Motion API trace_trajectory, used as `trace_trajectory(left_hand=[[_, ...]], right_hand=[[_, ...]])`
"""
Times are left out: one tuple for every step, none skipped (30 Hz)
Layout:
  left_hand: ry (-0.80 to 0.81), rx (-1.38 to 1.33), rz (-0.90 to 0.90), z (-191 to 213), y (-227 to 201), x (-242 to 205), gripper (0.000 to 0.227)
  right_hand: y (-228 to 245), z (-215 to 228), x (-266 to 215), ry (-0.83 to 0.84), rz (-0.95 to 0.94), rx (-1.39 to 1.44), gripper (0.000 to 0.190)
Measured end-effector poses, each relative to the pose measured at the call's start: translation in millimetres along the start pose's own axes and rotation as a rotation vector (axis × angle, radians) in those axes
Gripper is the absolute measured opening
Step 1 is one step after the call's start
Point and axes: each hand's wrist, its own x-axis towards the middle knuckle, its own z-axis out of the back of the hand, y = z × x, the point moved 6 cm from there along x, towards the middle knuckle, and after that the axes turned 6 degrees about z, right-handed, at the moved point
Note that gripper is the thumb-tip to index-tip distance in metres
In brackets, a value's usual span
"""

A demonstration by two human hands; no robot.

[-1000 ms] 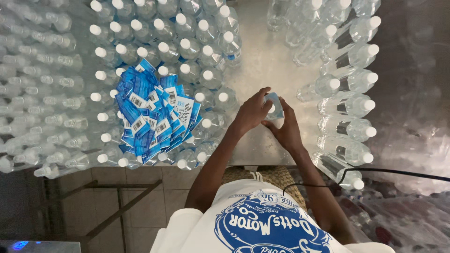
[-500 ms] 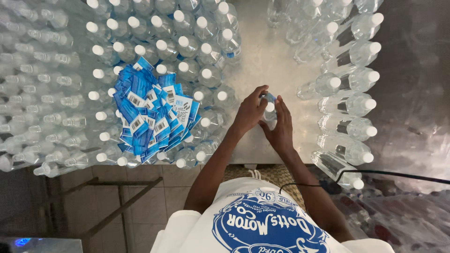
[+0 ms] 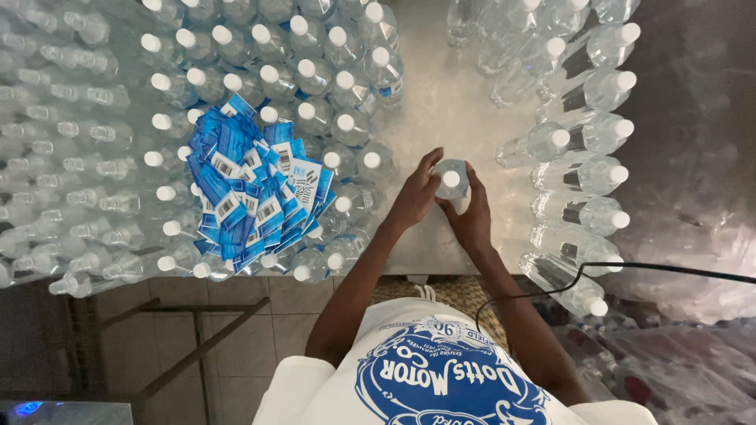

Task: The person repeatedly picks up clear plastic water bottles and blue labels from a table, wraps each label around a bottle, and places the labeled bottle into a growing stack. The process is continuous and repetitive throughout the clip.

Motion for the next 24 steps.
trace_trajectory(left_hand=[[-0.025,-0.084,-0.009,-1.4,8.9,-0.8,0.053],[-0.05,-0.166,-0.02,-1.9,17.6,-0.8,0.058],[-0.05,-0.165,-0.021,-2.6,16.9,-1.9,0.058],[-0.053,-0.21,0.01,-3.0,18.5,-3.7,0.056],[-0.056,-0.254,0.042,-3.4,20.2,-5.6,0.057],[-0.057,-0.255,0.043,-3.7,22.1,-3.1,0.057],[-0.074,-0.232,0.037,-2.9,23.8,-0.8,0.058],[-0.093,-0.211,0.032,-2.6,25.3,1.4,0.06],[-0.095,-0.215,0.033,-2.3,12.7,-6.0,0.06],[-0.097,-0.186,0.005,-1.6,-1.6,-12.8,0.062],[-0.099,-0.157,-0.023,-1.1,-16.1,-19.5,0.065],[-0.098,-0.158,-0.023,-4.1,-2.9,-13.9,0.065],[-0.165,-0.109,-0.063,-3.4,8.0,-9.0,0.061],[-0.234,-0.06,-0.102,-2.9,19.2,-5.4,0.058],[-0.235,-0.061,-0.1,-2.0,20.1,-4.7,0.058],[-0.27,-0.035,-0.128,-0.1,18.8,-4.2,0.051],[-0.306,-0.008,-0.156,1.6,17.4,-3.9,0.045],[-0.31,-0.008,-0.157,0.8,26.5,-1.6,0.045],[-0.304,-0.037,-0.148,-0.2,36.5,1.0,0.044],[-0.297,-0.065,-0.137,-1.1,47.1,2.2,0.044],[-0.299,-0.065,-0.136,-0.9,41.8,-0.3,0.044],[-0.261,-0.059,-0.144,-3.0,35.6,-1.9,0.046],[-0.223,-0.052,-0.151,-5.2,29.5,-3.6,0.048],[-0.227,-0.051,-0.151,-4.5,32.4,-2.6,0.048]], right_hand=[[-0.2,0.2,-0.2,0.007,-0.029,0.012,0.106],[-0.1,-0.1,0.7,0.013,-0.056,0.026,0.107],[-2.0,-1.2,2.1,0.012,-0.055,0.026,0.107],[-3.7,-2.2,2.7,0.006,-0.054,0.028,0.107],[-5.5,-3.4,3.3,0.0,-0.053,0.03,0.107],[-3.9,-2.6,3.5,0.002,-0.053,0.029,0.107],[-1.5,-2.6,3.8,0.013,-0.041,0.034,0.111],[0.8,-1.9,4.2,0.027,-0.029,0.038,0.114],[-5.7,-5.6,4.7,0.03,-0.028,0.035,0.114],[-12.5,-9.3,5.6,0.028,-0.031,0.035,0.112],[-19.5,-12.8,6.5,0.027,-0.034,0.035,0.11],[-18.2,-12.5,6.1,0.026,-0.034,0.034,0.11],[-17.1,-11.6,5.7,0.018,-0.035,0.029,0.11],[-16.0,-11.1,4.5,0.012,-0.036,0.025,0.11],[-7.9,-10.0,4.8,0.014,-0.036,0.024,0.11],[0.7,-7.8,5.2,0.011,-0.023,0.038,0.112],[9.4,-5.5,5.5,0.008,-0.01,0.052,0.115],[6.8,-6.8,6.8,0.01,-0.006,0.052,0.115],[3.2,-7.8,8.0,0.003,-0.019,0.069,0.115],[-0.2,-9.3,7.5,-0.003,-0.035,0.087,0.115],[-6.4,-12.3,6.8,-0.001,-0.035,0.087,0.115],[-12.8,-14.3,6.1,-0.015,-0.034,0.086,0.114],[-19.1,-16.3,5.3,-0.028,-0.032,0.085,0.113],[-15.8,-15.4,4.9,-0.026,-0.031,0.087,0.113]])
